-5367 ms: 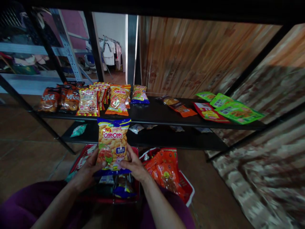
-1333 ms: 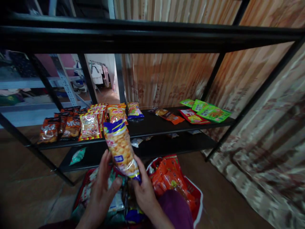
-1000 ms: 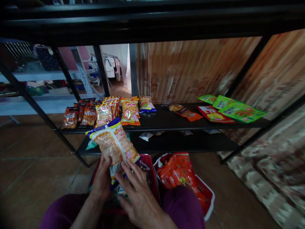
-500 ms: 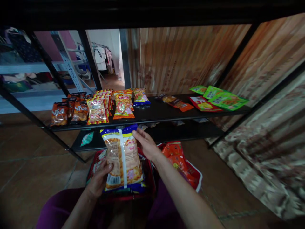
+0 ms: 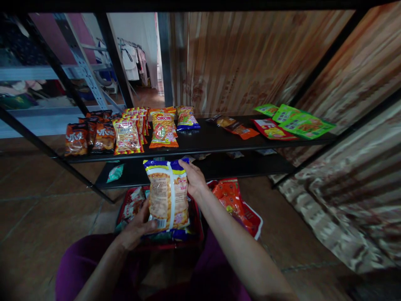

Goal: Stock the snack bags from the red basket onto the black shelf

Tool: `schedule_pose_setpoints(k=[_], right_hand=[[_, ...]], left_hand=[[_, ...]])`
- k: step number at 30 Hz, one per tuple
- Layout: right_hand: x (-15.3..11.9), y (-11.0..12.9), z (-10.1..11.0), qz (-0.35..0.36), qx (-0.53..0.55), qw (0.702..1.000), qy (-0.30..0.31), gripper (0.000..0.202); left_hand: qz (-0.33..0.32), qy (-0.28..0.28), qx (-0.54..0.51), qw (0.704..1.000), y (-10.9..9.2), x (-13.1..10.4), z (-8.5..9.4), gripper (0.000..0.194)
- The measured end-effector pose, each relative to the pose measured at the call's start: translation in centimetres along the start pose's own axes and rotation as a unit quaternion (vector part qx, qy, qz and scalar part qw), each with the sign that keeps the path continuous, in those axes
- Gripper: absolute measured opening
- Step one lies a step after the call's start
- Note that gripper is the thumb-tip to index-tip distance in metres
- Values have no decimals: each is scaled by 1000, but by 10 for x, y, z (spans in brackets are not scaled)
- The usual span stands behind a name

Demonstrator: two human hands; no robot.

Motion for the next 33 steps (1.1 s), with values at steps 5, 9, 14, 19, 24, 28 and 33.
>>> schedule_pose_setpoints(k=[5,9,14,19,24,28,33], right_hand=[[11,-4,5,-2,24,1000,-20,14],[17,-10,8,-3,-2,1000,-8,17],[12,33,-1,138,-165,975,49,35],[-8,67,-50,264,-429,845,180,34],[-9,54,-70,214,-464,823,248,23],[-6,49,-67,218,-448,837,227,21],[1,47,-62,249,-444,843,175,19]], left_hand=[[1,-34,44,998,0,-1,9,87],[-1,-73,29,997,4,-4,17,86],[-14,-90,50,995,-6,-11,19,78],[-14,-64,74,995,-11,-10,17,71],[-11,-58,66,996,-5,-8,15,65],[-2,-63,53,997,-5,-11,14,64],[17,-61,23,998,-1,-12,16,66]])
Point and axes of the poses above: each hand's wrist, its own x-axis towards the middle knuckle, its own z-axis out of the back of the hand, y = z × x, the point moved 10 cm from there along x, towards the middle knuckle, and after that the axes turned 2 degrees about x, right-handed, at the moved point
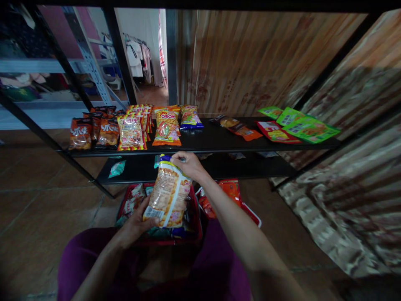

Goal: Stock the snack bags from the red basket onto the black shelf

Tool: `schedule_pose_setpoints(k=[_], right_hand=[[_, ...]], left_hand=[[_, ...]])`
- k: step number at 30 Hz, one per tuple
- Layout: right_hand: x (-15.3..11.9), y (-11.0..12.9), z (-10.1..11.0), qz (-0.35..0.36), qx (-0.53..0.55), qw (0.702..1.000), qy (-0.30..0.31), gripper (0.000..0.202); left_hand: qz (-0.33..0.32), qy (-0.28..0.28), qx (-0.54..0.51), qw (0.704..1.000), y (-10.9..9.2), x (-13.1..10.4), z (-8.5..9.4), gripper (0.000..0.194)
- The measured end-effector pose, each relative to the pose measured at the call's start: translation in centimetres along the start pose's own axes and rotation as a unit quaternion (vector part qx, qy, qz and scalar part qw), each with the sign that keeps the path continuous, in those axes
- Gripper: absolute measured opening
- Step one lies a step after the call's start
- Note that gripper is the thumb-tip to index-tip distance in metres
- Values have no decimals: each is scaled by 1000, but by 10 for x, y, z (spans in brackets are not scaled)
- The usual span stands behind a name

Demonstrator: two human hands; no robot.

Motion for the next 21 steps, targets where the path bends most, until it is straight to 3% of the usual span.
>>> schedule_pose_setpoints(k=[4,7,10,12,15,18,21], right_hand=[[5,8,1,39,-49,998,-9,18],[3,16,16,77,-35,995,-50,22],[-13,-3,33,15,39,994,-100,33],[-32,-27,25,-72,111,988,-75,36],[-71,-52,-8,-176,203,963,17,39],[-100,-52,-32,-179,261,945,78,42],[-113,-50,-34,-162,303,936,72,48]], left_hand=[[17,-9,-20,1000,9,2,6,68],[20,-50,-62,997,14,2,18,67],[26,-99,-93,990,18,1,32,67],[24,-104,-112,988,19,3,34,65],[11,-103,-143,984,20,9,30,60],[5,-120,-159,980,24,15,25,57],[0,-125,-162,979,26,19,18,58]])
Point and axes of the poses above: each hand's wrist, its own x-axis towards the middle knuckle, its own z-axis out of the back of the hand, y = z × x, the point moved 10 cm from there along x, towards the middle knuckle, and after that the axes turned 2 degrees about x, right-handed, at the moved point
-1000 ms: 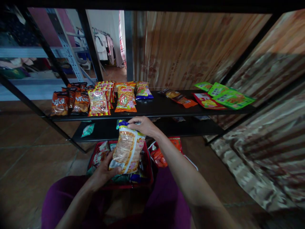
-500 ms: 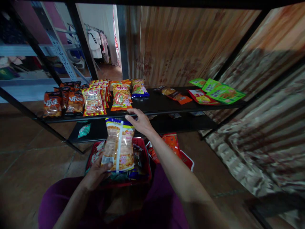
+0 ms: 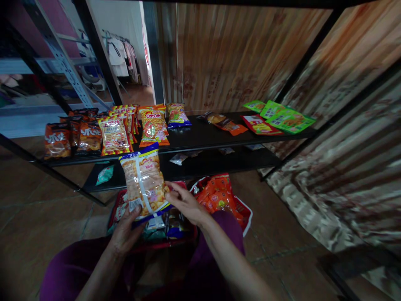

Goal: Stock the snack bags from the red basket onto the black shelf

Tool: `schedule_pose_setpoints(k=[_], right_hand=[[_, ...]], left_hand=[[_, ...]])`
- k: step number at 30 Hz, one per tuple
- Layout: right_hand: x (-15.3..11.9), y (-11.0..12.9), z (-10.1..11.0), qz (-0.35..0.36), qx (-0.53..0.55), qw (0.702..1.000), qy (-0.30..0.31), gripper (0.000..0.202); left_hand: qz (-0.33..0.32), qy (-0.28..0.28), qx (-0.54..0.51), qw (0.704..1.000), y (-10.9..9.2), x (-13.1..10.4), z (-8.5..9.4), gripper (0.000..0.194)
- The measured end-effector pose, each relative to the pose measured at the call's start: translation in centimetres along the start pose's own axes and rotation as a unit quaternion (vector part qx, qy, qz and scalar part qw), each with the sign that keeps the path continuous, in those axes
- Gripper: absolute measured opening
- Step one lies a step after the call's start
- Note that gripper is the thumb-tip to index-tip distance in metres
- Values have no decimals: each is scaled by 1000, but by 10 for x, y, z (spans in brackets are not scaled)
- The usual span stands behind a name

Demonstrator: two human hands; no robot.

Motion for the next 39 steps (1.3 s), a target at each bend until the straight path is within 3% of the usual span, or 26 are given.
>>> schedule_pose_setpoints(k=[7,16,21,26,28,30,34,36,39], right_hand=[[-10,11,2,31,12,999,-2,56],[-14,5,13,42,18,991,-128,44],[-15,-2,18,61,13,986,-156,45],[-15,-7,27,79,-88,976,-181,45],[-21,1,31,111,-184,955,-206,46],[-32,19,27,183,-303,906,-230,48],[-48,43,-9,306,-475,803,-189,53],[-48,45,-22,318,-510,782,-165,57],[-41,45,-29,307,-522,783,-143,67]], left_hand=[[14,-32,-37,999,5,8,1,58],[-2,-72,-18,997,2,6,7,64],[-15,-73,-8,997,-2,-1,2,71],[7,-85,2,996,1,-2,2,72],[7,-83,12,996,-2,-1,0,72],[-9,-81,22,996,-8,-1,-5,73],[-77,-78,54,993,-30,-3,-24,72],[-116,-77,90,986,-41,-5,-36,71],[-152,-69,141,976,-48,-7,-50,68]])
Point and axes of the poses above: each hand's wrist, its own x-axis towards the middle knuckle, its own z-axis out of the back of the hand, y = z × x, the point moved 10 cm from there along x, towards the middle knuckle, and after that the axes turned 2 degrees about x, right-handed, at the moved point
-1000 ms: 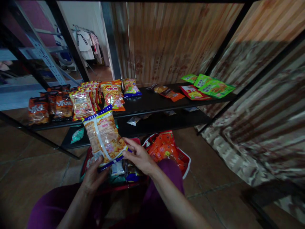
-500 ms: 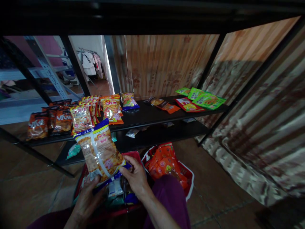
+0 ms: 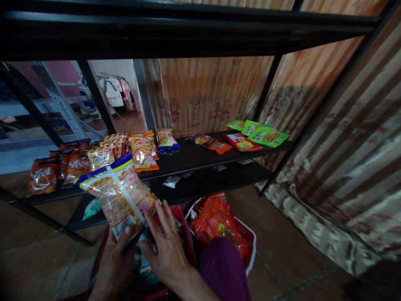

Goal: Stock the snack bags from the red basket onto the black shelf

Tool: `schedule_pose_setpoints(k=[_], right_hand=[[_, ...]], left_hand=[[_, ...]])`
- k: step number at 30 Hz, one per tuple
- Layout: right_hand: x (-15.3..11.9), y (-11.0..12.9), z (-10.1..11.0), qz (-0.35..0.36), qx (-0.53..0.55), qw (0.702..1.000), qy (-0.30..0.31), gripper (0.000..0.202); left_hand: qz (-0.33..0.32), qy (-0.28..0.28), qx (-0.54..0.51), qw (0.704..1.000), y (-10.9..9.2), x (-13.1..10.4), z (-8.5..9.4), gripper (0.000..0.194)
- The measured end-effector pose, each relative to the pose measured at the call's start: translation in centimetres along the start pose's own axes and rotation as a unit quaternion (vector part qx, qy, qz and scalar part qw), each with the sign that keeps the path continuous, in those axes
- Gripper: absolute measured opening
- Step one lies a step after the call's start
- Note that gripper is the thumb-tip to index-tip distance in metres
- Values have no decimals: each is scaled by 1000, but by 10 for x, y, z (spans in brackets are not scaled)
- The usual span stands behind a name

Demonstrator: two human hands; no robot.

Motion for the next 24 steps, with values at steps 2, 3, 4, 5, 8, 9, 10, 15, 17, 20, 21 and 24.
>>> schedule_pose_setpoints(k=[2,3,4,5,8,9,10,15,17,20,21,24], right_hand=[[3,-2,-5,-9,27,999,20,73],[3,-5,-7,-19,50,998,30,76],[4,-8,-9,-34,80,995,39,79],[4,-13,-10,-53,118,991,44,82],[4,-27,-12,-130,282,950,34,97],[4,-31,-12,-155,349,924,23,103],[3,-36,-12,-178,414,893,10,108],[0,-61,-3,-259,602,754,-33,94],[-3,-74,3,-291,645,705,-33,77],[-8,-84,9,-319,688,651,6,63],[-10,-86,9,-326,694,642,23,61],[-17,-89,5,-351,695,624,59,57]], left_hand=[[-12,16,9,1000,1,-3,-8,71],[-17,23,7,1000,3,-5,-11,72],[-20,31,4,999,5,-7,-15,74],[-21,38,0,999,9,-10,-19,75],[-35,69,-8,997,14,-16,-39,71],[-48,77,2,996,13,-17,-46,70],[-65,83,17,994,11,-18,-53,70],[-108,69,58,990,-2,-23,-72,64],[-108,43,57,992,-9,-24,-66,52],[-113,-6,80,990,-22,-16,-46,39],[-105,-11,89,990,-23,-10,-41,36],[-43,7,56,997,-15,16,-35,36]])
Point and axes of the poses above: each hand's wrist, its own x-axis towards the middle knuckle, its own z-axis out of the back of the hand, y = z × x, the point moved 10 cm from there along x, towards the middle knuckle, and after that the axes turned 2 degrees about x, right-handed, at the moved point
